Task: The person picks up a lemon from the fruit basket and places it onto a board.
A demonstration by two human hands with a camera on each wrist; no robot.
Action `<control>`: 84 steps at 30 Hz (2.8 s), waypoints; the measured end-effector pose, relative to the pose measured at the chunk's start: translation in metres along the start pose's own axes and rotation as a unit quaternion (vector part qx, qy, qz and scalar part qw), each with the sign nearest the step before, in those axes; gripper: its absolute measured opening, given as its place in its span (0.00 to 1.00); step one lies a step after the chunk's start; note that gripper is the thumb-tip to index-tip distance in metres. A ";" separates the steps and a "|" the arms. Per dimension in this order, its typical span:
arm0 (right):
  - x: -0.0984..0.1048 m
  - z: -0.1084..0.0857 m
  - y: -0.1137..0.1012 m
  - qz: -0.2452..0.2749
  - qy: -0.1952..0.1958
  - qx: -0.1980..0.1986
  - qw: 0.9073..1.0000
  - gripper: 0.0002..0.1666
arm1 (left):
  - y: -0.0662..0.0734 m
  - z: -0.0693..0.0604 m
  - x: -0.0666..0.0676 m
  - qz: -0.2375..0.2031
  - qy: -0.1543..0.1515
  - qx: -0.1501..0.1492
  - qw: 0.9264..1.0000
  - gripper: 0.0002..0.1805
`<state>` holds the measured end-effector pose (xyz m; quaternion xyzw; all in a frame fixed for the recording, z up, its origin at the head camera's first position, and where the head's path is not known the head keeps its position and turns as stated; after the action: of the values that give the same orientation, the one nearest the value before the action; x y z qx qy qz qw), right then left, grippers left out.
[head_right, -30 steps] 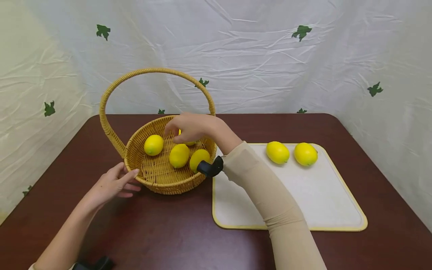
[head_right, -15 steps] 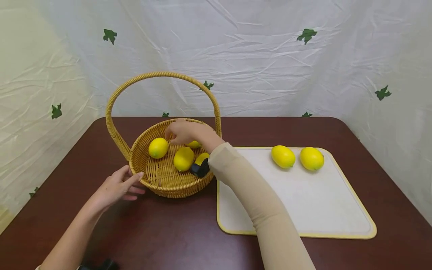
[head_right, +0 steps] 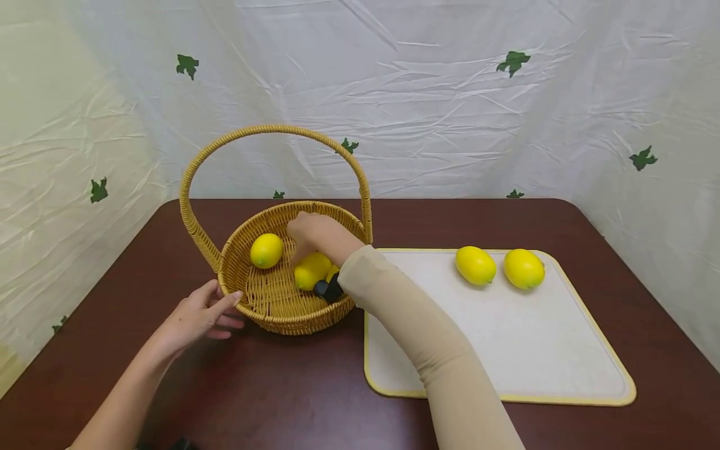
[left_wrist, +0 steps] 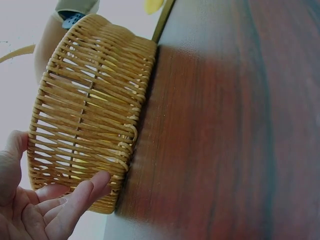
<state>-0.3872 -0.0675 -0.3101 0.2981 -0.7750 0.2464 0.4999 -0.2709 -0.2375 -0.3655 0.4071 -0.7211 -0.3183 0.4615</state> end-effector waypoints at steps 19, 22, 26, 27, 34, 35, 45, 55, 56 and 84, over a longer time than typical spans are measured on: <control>-0.012 0.000 -0.009 0.068 -0.079 -0.005 0.995 0.37 | 0.000 0.001 0.000 0.001 0.006 0.002 1.000 0.26; -0.012 0.001 -0.009 0.050 -0.077 0.014 0.996 0.37 | -0.001 0.001 -0.001 0.000 0.006 0.002 1.000 0.24; -0.009 0.000 -0.010 0.020 -0.060 0.038 0.997 0.36 | -0.001 0.001 -0.003 -0.003 0.006 0.006 1.000 0.21; -0.007 -0.001 -0.011 0.018 -0.054 0.041 0.998 0.35 | -0.001 0.001 -0.003 -0.004 0.006 0.007 1.000 0.21; 0.010 -0.007 -0.016 0.023 -0.002 0.080 0.997 0.34 | -0.001 0.003 -0.001 -0.003 0.010 0.005 1.000 0.20; 0.012 -0.009 -0.017 0.025 0.004 0.087 0.996 0.35 | -0.001 0.003 -0.001 -0.002 0.009 0.005 1.000 0.21; 0.024 -0.035 -0.025 0.016 0.052 0.124 0.991 0.34 | 0.000 0.002 0.000 0.000 0.007 0.001 1.000 0.23; 0.029 -0.071 -0.024 0.043 0.130 0.156 0.978 0.32 | 0.003 0.003 0.001 0.006 0.002 -0.005 1.000 0.22; 0.029 -0.074 -0.023 0.045 0.140 0.160 0.976 0.32 | 0.004 0.003 0.001 0.006 0.001 -0.006 1.000 0.22; 0.000 -0.157 0.020 0.086 0.262 0.151 0.949 0.32 | -0.001 0.007 0.007 0.008 -0.013 0.001 1.000 0.22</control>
<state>-0.3033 0.0531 -0.2521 0.2269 -0.5936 0.4718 0.6113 -0.2784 -0.2432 -0.3657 0.3980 -0.7307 -0.3190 0.4538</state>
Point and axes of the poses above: each hand's wrist, its own z-axis towards the middle knuckle, its own x-axis out of the back of the hand, y = z × x, the point moved 5 cm from there along z, towards the middle knuckle, and after that the axes turned 9 degrees about x, right-handed, at the moved point
